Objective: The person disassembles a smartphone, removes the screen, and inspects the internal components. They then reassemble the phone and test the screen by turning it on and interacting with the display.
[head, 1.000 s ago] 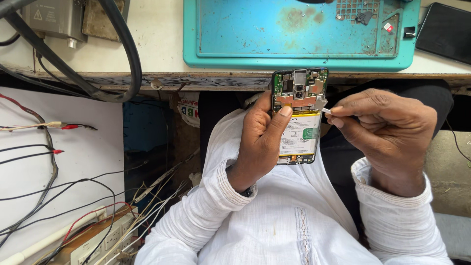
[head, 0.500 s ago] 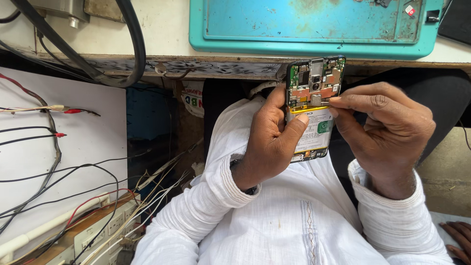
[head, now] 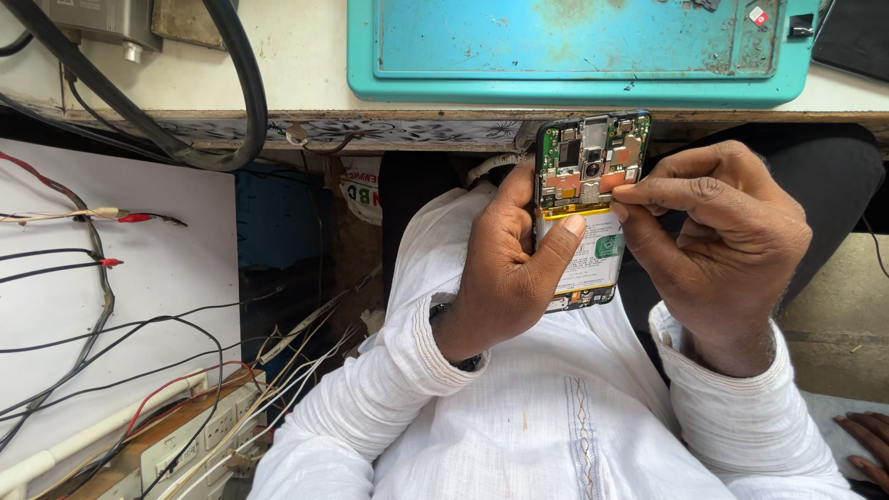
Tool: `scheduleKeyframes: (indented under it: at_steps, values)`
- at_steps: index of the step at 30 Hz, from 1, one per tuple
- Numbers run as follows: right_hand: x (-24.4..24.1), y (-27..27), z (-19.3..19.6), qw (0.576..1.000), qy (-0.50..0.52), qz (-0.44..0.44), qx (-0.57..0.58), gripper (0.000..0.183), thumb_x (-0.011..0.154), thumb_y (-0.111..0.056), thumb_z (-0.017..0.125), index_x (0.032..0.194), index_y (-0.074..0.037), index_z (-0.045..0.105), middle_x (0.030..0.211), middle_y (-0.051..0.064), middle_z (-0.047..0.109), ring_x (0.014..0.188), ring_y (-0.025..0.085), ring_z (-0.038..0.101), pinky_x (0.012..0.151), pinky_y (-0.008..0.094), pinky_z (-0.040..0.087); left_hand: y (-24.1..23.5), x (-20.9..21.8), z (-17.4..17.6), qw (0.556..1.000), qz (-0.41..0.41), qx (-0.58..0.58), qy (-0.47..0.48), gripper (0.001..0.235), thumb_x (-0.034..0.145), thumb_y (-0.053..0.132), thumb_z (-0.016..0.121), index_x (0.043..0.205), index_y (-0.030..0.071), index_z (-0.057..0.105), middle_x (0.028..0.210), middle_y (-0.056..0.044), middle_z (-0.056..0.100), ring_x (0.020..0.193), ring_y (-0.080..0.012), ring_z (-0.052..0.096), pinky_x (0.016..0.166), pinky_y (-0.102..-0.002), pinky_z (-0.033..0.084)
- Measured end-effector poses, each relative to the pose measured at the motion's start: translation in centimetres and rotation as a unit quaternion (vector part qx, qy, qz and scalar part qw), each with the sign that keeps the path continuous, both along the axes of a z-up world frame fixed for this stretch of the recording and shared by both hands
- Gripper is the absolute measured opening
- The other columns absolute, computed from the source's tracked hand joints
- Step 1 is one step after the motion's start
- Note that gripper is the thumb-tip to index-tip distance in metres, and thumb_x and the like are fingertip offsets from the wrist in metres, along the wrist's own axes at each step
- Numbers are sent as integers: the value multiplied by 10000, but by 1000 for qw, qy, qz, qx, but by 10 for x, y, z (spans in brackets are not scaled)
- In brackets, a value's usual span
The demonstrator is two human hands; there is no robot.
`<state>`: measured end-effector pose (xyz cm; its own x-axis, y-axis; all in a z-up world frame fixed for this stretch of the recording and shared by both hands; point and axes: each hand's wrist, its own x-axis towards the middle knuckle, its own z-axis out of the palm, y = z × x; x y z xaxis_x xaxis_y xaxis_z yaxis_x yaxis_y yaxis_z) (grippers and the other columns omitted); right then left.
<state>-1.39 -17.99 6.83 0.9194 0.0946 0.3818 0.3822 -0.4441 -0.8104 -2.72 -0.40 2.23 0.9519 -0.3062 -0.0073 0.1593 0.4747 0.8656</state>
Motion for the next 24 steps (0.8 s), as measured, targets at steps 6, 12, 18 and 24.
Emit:
scheduleKeyframes:
  at_steps: [6, 12, 18, 24]
  values:
    - [-2, 2, 3, 998, 15, -41, -41, 195, 820, 73, 840, 982, 10, 753, 924, 128, 657, 670, 91, 593, 480, 200, 438, -5, 1, -2, 998, 41, 27, -41, 255, 1142, 114, 571, 1354, -10, 505, 1157, -87, 683, 1040, -63, 659, 924, -225, 579]
    - [-2, 5, 4, 995, -61, -20, -79, 218, 859, 60, 854, 1037, -1, 744, 946, 118, 653, 743, 111, 612, 505, 191, 463, -7, 3, -1, 996, 53, 52, -41, 218, 1124, 104, 573, 1305, -11, 529, 1113, -81, 697, 999, -56, 671, 884, -226, 593]
    - [-7, 5, 3, 992, -68, -21, -103, 174, 938, 52, 851, 1069, -6, 753, 969, 110, 656, 747, 94, 638, 569, 187, 488, -6, 4, 2, 997, 59, 45, -32, 195, 1129, 85, 568, 1288, -22, 533, 1104, -91, 690, 973, -53, 661, 861, -219, 583]
    - [-6, -4, -12, 992, 40, -69, 97, 178, 923, 34, 789, 1084, 45, 714, 970, 136, 693, 678, 99, 617, 559, 196, 478, -3, 5, 5, 995, 75, 55, -38, 163, 1123, 108, 569, 1226, -18, 549, 1032, -94, 707, 876, -59, 685, 773, -219, 596]
